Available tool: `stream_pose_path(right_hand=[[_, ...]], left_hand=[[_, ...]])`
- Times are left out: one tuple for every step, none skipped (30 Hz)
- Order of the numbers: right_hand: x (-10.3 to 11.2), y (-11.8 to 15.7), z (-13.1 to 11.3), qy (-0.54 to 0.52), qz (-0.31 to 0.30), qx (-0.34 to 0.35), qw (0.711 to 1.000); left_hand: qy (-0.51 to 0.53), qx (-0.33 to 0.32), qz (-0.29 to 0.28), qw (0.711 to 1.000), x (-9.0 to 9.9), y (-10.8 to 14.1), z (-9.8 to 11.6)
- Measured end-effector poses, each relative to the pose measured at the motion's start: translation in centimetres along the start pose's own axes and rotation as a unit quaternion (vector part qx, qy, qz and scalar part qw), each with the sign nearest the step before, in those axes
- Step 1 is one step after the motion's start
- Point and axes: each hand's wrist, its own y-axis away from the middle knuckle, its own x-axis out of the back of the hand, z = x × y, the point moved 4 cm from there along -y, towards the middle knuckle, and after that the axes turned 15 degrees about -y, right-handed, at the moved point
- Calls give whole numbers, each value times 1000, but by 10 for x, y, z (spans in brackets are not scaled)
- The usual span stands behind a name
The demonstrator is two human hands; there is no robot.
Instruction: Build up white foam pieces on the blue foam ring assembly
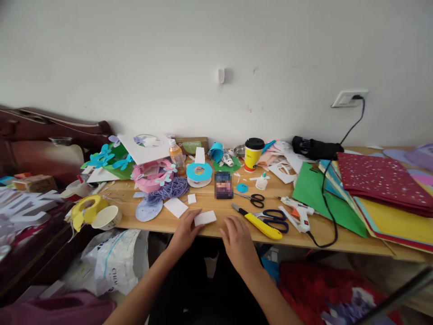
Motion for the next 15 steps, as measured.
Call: stream_pose_path(right_hand=[[10, 2, 2, -12, 27, -15, 999], [18, 3, 4, -32, 42, -33, 998], [24, 3, 6, -64, 46, -58, 995], [28, 1, 9, -107, 43, -89, 989], [29, -2, 13, -158, 36, -122, 979], [29, -5, 16, -209, 27, -154, 965], [27, -8, 20, -253, 21, -183, 950], [24, -12, 24, -281, 19, -208, 937], [21, -15, 27, -288, 19, -224, 931], [17, -18, 30, -279, 20, -232, 932], [13, -20, 33, -259, 22, -235, 937], [8, -21, 34, -235, 25, -229, 944], [3, -23, 34, -209, 26, -214, 954], [-3, -24, 33, -184, 22, -190, 964], [-9, -26, 30, -156, 17, -162, 974]], left_hand=[[16, -7, 5, 1000, 5, -5, 3], [32, -19, 9, 999, 11, -10, 9], [43, -42, 6, 998, 16, -14, 17], [49, -73, 0, 996, 21, -18, 28], [51, -108, -12, 993, 25, -20, 39], [50, -148, -30, 987, 27, -21, 51], [49, -186, -49, 980, 27, -22, 62], [46, -217, -68, 973, 27, -24, 69], [43, -230, -76, 969, 26, -28, 72], [39, -217, -64, 973, 27, -36, 69], [38, -171, -32, 984, 29, -47, 60], [38, -94, 23, 995, 34, -62, 46], [44, 11, 92, 995, 41, -77, 28], [59, 132, 155, 977, 47, -92, 9], [60, 177, 171, 967, 49, -108, -4]])
